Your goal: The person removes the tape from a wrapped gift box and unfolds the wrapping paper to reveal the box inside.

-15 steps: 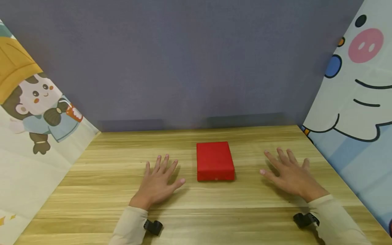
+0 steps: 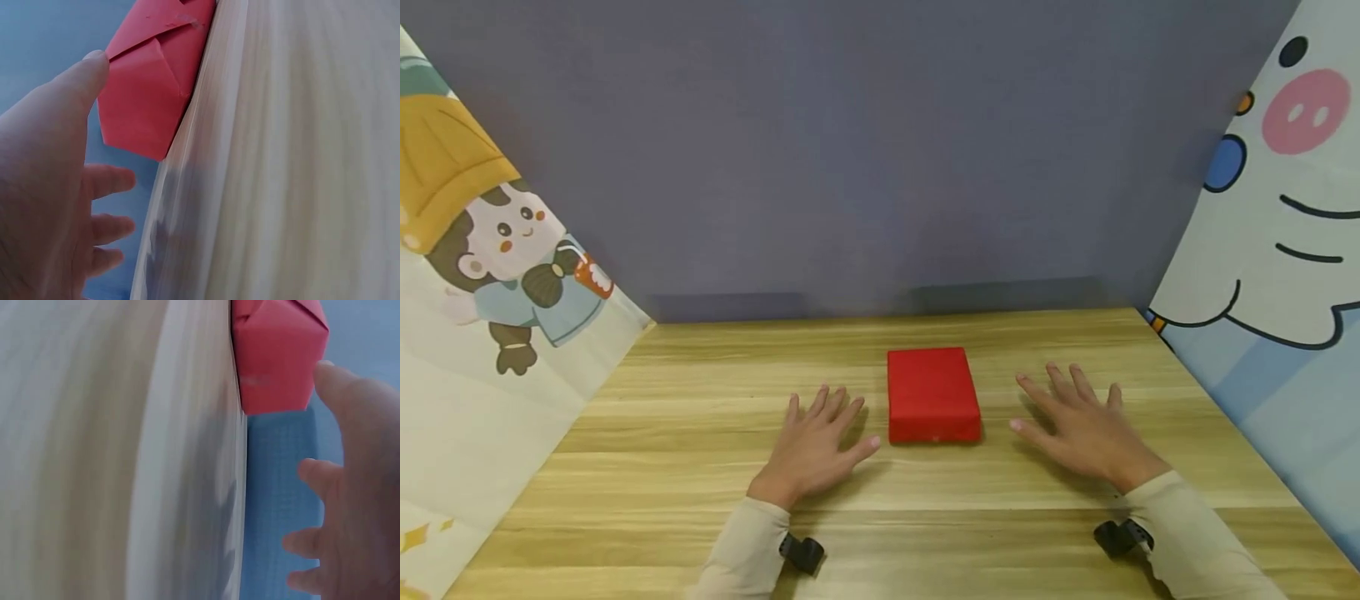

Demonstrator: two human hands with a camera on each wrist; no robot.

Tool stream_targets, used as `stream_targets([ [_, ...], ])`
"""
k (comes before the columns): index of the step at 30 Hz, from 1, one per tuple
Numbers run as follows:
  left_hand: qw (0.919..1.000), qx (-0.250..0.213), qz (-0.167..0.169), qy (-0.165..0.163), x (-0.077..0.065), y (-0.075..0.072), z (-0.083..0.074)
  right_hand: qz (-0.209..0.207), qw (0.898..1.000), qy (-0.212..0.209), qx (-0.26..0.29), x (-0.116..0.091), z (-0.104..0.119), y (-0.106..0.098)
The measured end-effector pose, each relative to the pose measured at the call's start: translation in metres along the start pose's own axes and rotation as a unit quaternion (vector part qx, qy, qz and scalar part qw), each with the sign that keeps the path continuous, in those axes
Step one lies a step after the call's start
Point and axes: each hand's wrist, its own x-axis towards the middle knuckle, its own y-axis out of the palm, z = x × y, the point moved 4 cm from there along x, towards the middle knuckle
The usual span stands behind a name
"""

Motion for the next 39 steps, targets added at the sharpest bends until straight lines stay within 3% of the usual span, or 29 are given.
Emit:
stream_targets([
  [9, 0.9993, -0.037, -0.006, -0.010, 0.011, 0.003, -0.010, 0.016, 0.999, -0.006, 0.028, 0.008, 0.013, 0.007],
  [16, 0.9967, -0.078, -0.017, 0.009, 0.020, 0.000, -0.018, 0.038, 0.997, 0.011, 0.072, 0.013, 0.017, 0.008],
  [24, 0.9917, -0.125, -0.018, -0.025, 0.031, -0.005, -0.025, 0.046, 0.994, 0.014, 0.100, 0.023, 0.026, 0.010],
  [34, 0.9894, -0.138, -0.027, -0.037, 0.043, -0.004, -0.023, 0.066, 0.990, -0.001, 0.126, 0.036, 0.032, 0.016],
  [39, 0.9883, -0.143, -0.035, -0.039, 0.044, -0.001, -0.028, 0.071, 0.983, -0.012, 0.166, 0.045, 0.032, 0.014],
])
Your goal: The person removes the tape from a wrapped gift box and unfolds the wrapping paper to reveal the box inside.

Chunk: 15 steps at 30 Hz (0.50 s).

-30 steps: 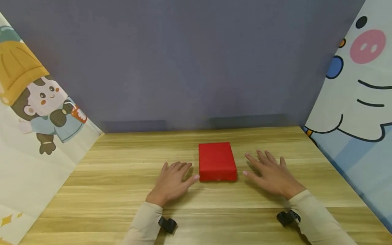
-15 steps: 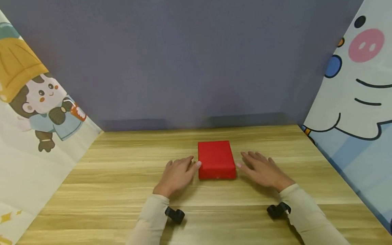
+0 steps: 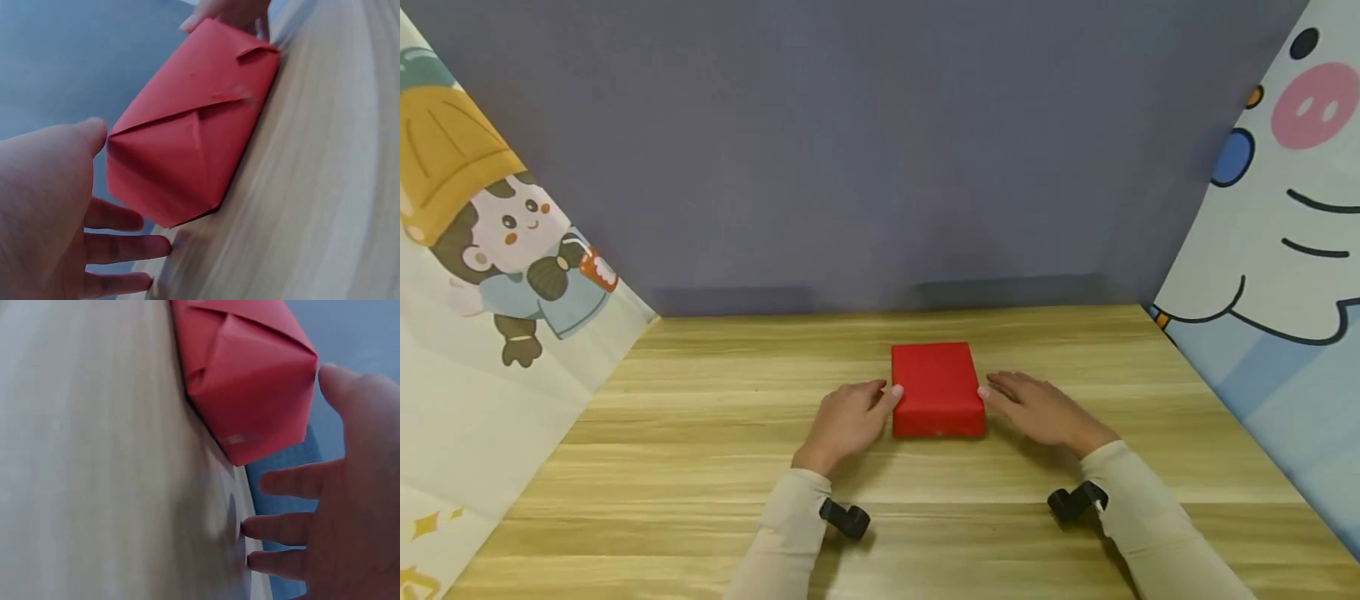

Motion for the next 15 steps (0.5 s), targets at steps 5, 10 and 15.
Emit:
stream_targets([
  [5, 1.0000, -0.001, 0.002, -0.003, -0.001, 0.003, -0.005, -0.006, 0.999, -0.012, 0.032, 0.007, 0.001, 0.001],
  [10, 0.9998, -0.017, 0.012, -0.008, -0.002, 0.005, -0.007, -0.017, 0.998, -0.016, 0.053, 0.006, 0.001, 0.007],
  [15, 0.9997, -0.021, 0.014, 0.001, -0.004, 0.005, -0.006, -0.034, 0.997, -0.009, 0.064, 0.005, 0.000, 0.015],
])
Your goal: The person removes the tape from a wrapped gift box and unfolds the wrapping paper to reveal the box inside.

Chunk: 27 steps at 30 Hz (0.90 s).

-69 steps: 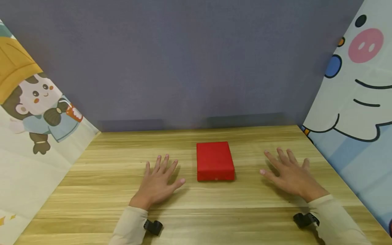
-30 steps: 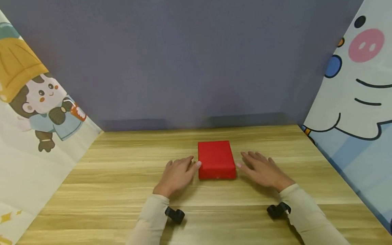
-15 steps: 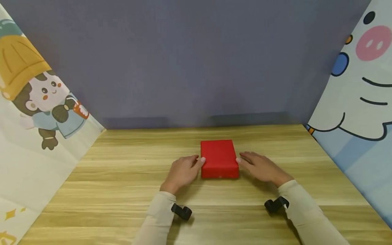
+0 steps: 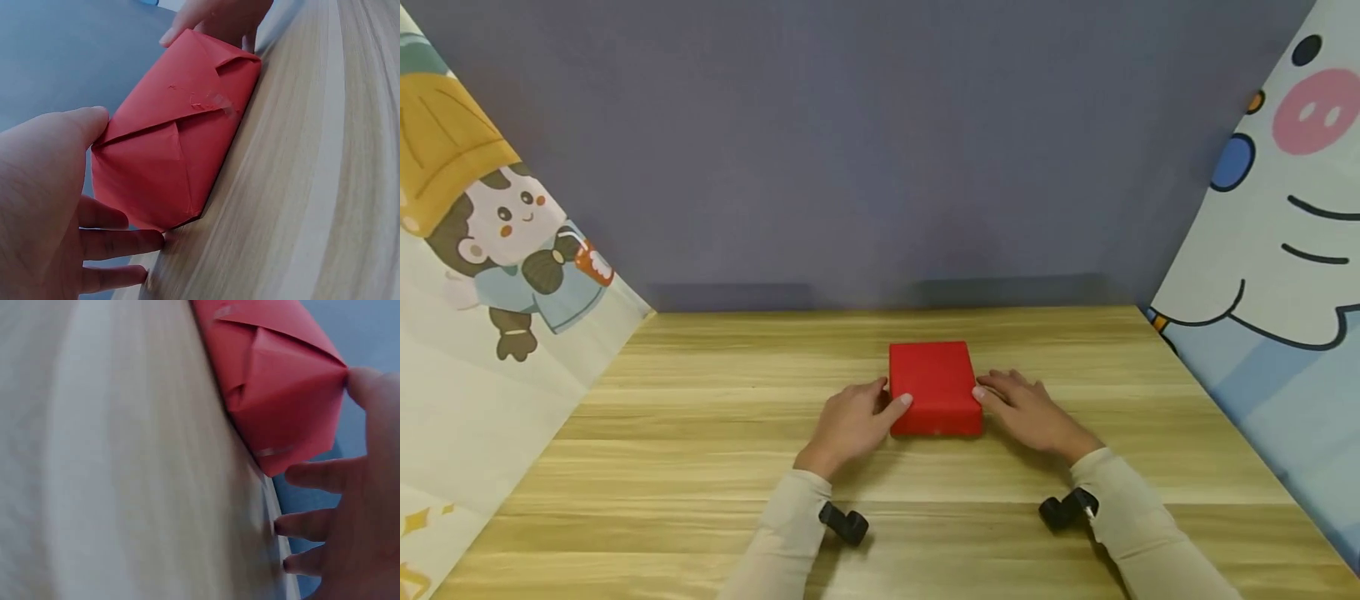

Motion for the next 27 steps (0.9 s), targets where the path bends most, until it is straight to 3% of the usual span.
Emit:
stream_targets([
  [12, 0.9999, -0.014, 0.007, -0.002, 0.001, 0.004, 0.009, 0.008, 1.000, -0.006, -0.004, 0.001, -0.003, 0.009],
  [21, 0.9993, 0.001, 0.037, 0.001, 0.007, 0.010, 0.007, 0.013, 1.000, -0.004, -0.010, 0.004, -0.011, 0.007],
  [27, 0.9990, 0.018, 0.040, 0.014, 0.011, 0.010, 0.004, 0.017, 1.000, -0.008, -0.007, 0.009, -0.014, 0.004],
])
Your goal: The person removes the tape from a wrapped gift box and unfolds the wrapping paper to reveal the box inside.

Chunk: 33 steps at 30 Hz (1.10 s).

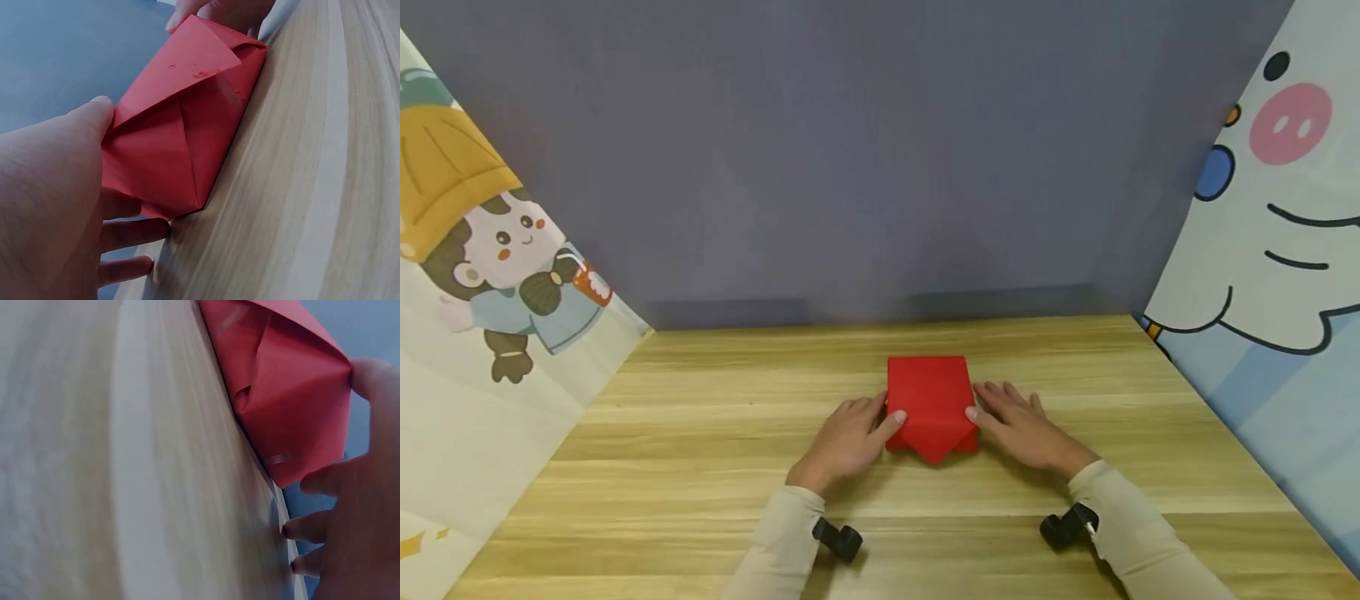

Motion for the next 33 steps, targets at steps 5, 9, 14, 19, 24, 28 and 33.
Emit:
stream_targets([
  [5, 1.0000, 0.005, 0.000, 0.001, -0.0008, 0.0025, 0.0000, -0.004, 1.000, 0.003, 0.001, -0.0013, 0.0002, 0.0018],
  [9, 1.0000, 0.002, -0.003, -0.004, -0.0007, 0.0036, 0.0000, -0.005, 1.000, 0.006, 0.005, -0.0017, -0.0002, 0.0031],
  [14, 0.9999, 0.005, -0.001, -0.016, -0.0004, 0.0030, 0.0020, -0.004, 1.000, 0.008, 0.015, 0.0000, 0.0012, 0.0034],
  [19, 0.9998, 0.016, 0.004, -0.010, -0.0013, 0.0015, 0.0030, -0.002, 1.000, 0.009, 0.012, 0.0015, 0.0027, 0.0037],
  [24, 0.9989, 0.029, -0.033, 0.017, 0.0001, 0.0007, -0.0001, -0.012, 1.000, 0.003, 0.023, 0.0030, 0.0039, 0.0035],
  [28, 0.9966, 0.020, -0.066, 0.045, 0.0027, 0.0021, -0.0019, -0.015, 0.999, 0.000, 0.036, 0.0031, 0.0042, 0.0042],
  [33, 0.9953, -0.002, -0.079, 0.056, 0.0062, 0.0039, -0.0008, -0.015, 0.999, 0.004, 0.045, 0.0027, 0.0063, 0.0045],
])
